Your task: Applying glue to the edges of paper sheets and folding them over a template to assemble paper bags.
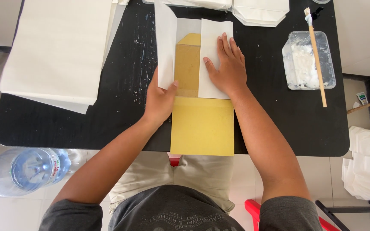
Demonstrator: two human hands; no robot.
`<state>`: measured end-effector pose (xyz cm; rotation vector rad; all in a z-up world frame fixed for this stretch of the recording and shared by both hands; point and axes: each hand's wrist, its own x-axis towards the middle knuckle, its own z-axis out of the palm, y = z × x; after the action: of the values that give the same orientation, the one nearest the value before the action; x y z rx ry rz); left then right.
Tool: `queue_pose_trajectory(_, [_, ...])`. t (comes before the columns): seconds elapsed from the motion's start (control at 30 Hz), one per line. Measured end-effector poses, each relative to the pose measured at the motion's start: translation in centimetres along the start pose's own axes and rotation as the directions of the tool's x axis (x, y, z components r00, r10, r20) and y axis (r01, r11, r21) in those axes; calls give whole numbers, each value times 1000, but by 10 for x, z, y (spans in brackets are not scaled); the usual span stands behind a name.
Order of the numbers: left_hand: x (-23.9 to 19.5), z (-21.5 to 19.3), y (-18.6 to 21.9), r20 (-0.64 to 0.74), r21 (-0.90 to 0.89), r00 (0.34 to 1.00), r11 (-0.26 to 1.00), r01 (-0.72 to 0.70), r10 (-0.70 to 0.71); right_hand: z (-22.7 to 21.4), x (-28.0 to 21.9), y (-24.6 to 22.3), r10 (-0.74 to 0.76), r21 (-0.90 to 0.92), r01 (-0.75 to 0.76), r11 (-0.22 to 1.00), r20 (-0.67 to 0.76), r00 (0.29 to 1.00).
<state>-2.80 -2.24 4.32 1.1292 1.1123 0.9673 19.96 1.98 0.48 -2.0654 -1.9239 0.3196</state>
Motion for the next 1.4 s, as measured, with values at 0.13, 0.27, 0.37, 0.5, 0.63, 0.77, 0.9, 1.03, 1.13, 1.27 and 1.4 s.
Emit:
queue_pose_trajectory(0.13, [10,4,-29,9,104,990,985,-140,140,-3,0,-2,2,-30,-1,1000,22,1000])
queue_pose_trajectory(0.27, [12,7,-33,115,205,959,939,-277,258,-5,-1,-5,-31,-48,32,998,35,999])
queue_pose_trajectory(0.37, [13,4,-36,193,230,927,904,-362,322,-2,0,-4,-37,-49,38,998,26,999])
queue_pose_trajectory(0.5, [18,2,-37,308,278,889,862,-423,337,3,2,2,-58,-45,57,997,-5,998])
queue_pose_trajectory(0.63, [23,4,-37,394,316,858,828,-462,329,6,2,5,-78,-59,76,995,-30,996])
queue_pose_trajectory(0.77, [28,7,-29,489,531,843,692,-490,222,4,1,2,-86,-51,84,995,-33,996])
queue_pose_trajectory(0.9, [47,10,-59,650,620,681,284,-732,337,8,3,6,-85,-62,82,995,-47,995])
queue_pose_trajectory(1.03, [51,13,-62,649,728,752,192,-658,116,7,3,4,-79,-61,77,995,-37,996])
queue_pose_trajectory(1.13, [52,11,-64,725,620,642,171,-766,248,7,3,4,-80,-73,77,994,-36,996])
queue_pose_trajectory(1.27, [44,6,-46,774,529,564,197,-826,286,9,4,6,-73,-57,71,996,-41,996])
queue_pose_trajectory(1.4, [49,-10,-41,796,454,590,511,-729,135,9,4,6,-76,-41,74,996,-57,995])
